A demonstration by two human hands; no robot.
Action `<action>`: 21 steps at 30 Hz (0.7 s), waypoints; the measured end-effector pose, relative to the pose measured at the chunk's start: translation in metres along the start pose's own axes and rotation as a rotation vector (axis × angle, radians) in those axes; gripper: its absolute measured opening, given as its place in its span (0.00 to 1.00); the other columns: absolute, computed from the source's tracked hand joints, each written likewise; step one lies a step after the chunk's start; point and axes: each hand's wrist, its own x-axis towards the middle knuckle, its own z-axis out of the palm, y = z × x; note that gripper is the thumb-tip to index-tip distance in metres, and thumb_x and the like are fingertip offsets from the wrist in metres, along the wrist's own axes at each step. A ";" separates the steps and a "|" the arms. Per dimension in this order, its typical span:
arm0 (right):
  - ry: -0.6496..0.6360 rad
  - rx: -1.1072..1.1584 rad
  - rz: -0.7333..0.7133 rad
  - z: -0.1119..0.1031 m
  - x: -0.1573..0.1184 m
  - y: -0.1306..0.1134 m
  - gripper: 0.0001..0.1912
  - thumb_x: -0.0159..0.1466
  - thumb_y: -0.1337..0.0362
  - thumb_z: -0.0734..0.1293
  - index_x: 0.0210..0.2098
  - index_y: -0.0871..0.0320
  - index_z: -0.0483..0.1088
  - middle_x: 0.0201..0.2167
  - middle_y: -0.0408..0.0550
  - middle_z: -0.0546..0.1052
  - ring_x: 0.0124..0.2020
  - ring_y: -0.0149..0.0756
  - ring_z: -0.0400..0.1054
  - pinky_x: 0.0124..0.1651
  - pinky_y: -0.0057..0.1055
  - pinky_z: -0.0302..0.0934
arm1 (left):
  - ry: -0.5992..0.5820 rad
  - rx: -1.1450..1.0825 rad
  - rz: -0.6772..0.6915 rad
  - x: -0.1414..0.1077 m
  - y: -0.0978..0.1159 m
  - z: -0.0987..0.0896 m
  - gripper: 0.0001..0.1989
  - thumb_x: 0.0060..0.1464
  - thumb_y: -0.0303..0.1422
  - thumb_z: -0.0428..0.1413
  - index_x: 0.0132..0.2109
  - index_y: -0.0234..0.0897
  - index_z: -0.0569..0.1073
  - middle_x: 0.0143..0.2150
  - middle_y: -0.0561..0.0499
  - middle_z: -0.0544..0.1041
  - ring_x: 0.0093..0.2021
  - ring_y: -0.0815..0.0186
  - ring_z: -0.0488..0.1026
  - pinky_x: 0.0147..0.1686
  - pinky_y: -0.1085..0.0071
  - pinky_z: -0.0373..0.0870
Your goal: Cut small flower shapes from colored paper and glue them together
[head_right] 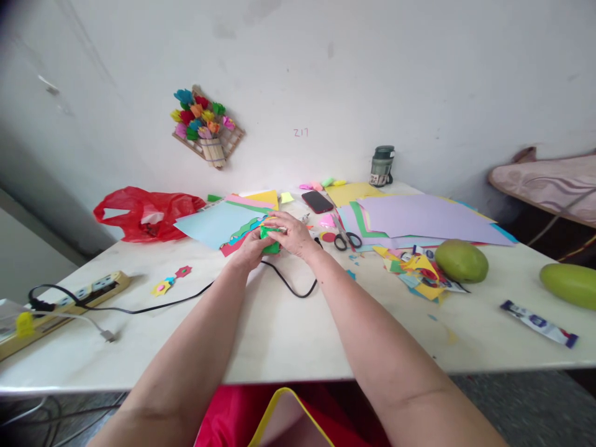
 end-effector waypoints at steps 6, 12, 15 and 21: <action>0.026 -0.179 -0.110 0.004 0.001 0.006 0.15 0.57 0.72 0.67 0.39 0.50 0.79 0.51 0.46 0.75 0.53 0.39 0.68 0.56 0.40 0.63 | -0.009 0.017 0.001 0.000 -0.001 0.001 0.23 0.34 0.43 0.67 0.35 0.32 0.72 0.24 0.51 0.73 0.28 0.66 0.74 0.24 0.73 0.68; 0.048 -0.354 -0.133 0.003 -0.002 -0.003 0.15 0.60 0.69 0.66 0.41 0.48 0.79 0.55 0.44 0.73 0.51 0.41 0.68 0.53 0.41 0.64 | 0.002 0.015 -0.004 0.002 -0.003 -0.002 0.23 0.36 0.43 0.67 0.35 0.32 0.72 0.24 0.52 0.72 0.27 0.66 0.73 0.23 0.74 0.67; 0.010 -0.425 -0.124 0.000 -0.003 -0.008 0.15 0.60 0.69 0.65 0.42 0.47 0.79 0.56 0.42 0.72 0.49 0.41 0.68 0.52 0.42 0.65 | 0.012 0.013 -0.005 0.002 -0.003 -0.002 0.22 0.36 0.43 0.67 0.35 0.32 0.71 0.24 0.52 0.72 0.26 0.66 0.73 0.23 0.74 0.67; -0.067 -0.576 -0.119 -0.003 -0.004 -0.017 0.15 0.62 0.68 0.64 0.44 0.52 0.78 0.59 0.46 0.70 0.48 0.46 0.67 0.48 0.45 0.66 | 0.042 0.022 0.011 0.000 -0.001 0.001 0.22 0.34 0.41 0.67 0.34 0.32 0.72 0.23 0.53 0.72 0.25 0.68 0.71 0.23 0.74 0.66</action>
